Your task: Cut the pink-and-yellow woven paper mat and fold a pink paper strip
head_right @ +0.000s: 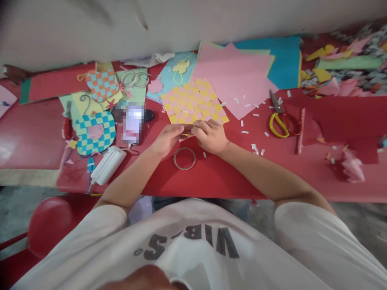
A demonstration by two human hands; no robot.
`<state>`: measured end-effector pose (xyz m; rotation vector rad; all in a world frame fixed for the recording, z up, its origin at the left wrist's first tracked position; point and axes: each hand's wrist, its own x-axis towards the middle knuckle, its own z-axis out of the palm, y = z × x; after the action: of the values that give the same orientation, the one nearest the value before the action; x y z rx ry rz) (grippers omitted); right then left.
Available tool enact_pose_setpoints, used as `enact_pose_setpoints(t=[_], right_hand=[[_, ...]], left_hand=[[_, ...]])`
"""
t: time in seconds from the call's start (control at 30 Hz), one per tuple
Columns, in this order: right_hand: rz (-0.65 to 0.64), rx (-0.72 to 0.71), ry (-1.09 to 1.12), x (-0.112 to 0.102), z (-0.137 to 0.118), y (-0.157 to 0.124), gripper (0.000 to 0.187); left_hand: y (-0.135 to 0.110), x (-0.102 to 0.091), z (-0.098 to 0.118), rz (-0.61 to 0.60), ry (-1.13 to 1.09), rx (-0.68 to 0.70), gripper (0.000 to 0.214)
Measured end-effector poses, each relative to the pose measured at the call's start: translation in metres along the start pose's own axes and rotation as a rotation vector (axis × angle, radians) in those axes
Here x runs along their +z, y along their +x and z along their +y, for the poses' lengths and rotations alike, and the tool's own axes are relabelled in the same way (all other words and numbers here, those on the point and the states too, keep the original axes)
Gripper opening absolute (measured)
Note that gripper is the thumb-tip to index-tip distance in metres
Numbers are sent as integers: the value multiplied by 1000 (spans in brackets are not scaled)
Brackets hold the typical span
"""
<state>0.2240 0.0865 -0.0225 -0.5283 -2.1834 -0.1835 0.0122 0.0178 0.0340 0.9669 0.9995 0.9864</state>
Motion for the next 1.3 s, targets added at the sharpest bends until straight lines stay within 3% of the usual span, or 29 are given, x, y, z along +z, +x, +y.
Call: enact_pose_setpoints(t=[0.27,0.43,0.57,0.7,0.83,1.1,1.3], right_hand=[[-10,53,62,0,6,-7,18],[144,6,81,2,8,-7,19],[118,52,102,3,9,-8,18],[159,53,134,3,10,-7,20],[103,126,143,2,7,-5,21],[136,273,377,-1,-5,0,27],[155,346,433,-2,-11,1,28]], left_hand=[[-6,5,10,-109,-132,1,56],[-8,9,14,-154,-151,-25,73],[-8,10,15,-127,-149,-38,79],[-8,10,12,-79,-127,-11,69],[-7,8,8,-50,-93,13,57],[-8,10,7,-31,-1,49,55],[-8,10,5,-50,40,52,58]])
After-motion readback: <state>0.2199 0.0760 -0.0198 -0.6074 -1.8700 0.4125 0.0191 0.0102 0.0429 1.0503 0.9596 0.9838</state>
